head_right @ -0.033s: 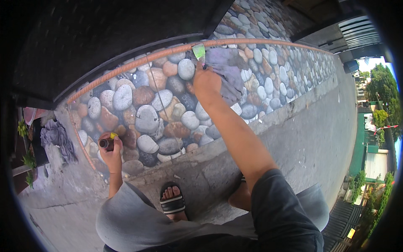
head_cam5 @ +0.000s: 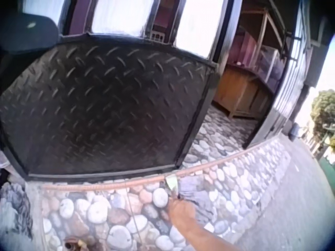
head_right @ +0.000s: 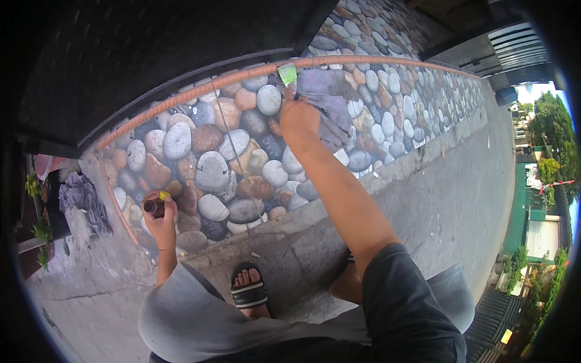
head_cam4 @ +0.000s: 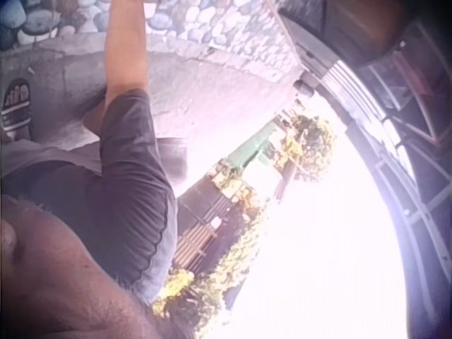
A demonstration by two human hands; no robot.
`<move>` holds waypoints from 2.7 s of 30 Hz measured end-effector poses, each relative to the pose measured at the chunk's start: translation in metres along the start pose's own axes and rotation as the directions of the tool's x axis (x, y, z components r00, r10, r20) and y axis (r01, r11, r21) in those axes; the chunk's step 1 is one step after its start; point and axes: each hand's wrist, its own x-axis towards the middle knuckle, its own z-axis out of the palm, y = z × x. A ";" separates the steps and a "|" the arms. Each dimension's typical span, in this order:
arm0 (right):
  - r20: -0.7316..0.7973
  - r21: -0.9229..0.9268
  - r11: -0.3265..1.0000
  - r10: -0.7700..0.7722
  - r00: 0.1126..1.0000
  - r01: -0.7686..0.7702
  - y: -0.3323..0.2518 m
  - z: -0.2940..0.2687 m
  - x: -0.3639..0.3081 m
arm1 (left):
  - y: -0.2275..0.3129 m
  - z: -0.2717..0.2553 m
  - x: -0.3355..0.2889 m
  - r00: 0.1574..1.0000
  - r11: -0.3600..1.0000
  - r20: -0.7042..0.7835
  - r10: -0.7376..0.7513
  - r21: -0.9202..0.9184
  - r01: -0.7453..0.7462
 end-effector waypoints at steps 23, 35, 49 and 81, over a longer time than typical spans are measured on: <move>-0.059 0.354 0.928 0.143 0.988 -0.114 0.027 0.027 0.000 | 0.004 -0.002 0.000 1.000 1.000 0.003 -0.014 0.018 0.014; -0.044 0.323 0.935 -0.140 0.989 0.147 -0.016 0.011 -0.064 | 0.005 -0.007 -0.003 1.000 1.000 -0.014 -0.008 -0.001 0.008; 0.104 0.188 0.903 -0.409 0.906 0.386 -0.111 -0.034 -0.059 | 0.004 0.000 0.000 0.991 0.977 -0.004 0.136 0.164 -0.133; 0.381 0.068 0.917 -0.387 0.839 0.392 -0.143 -0.067 -0.039 | 0.009 0.007 0.002 0.990 0.973 -0.038 0.137 0.191 -0.127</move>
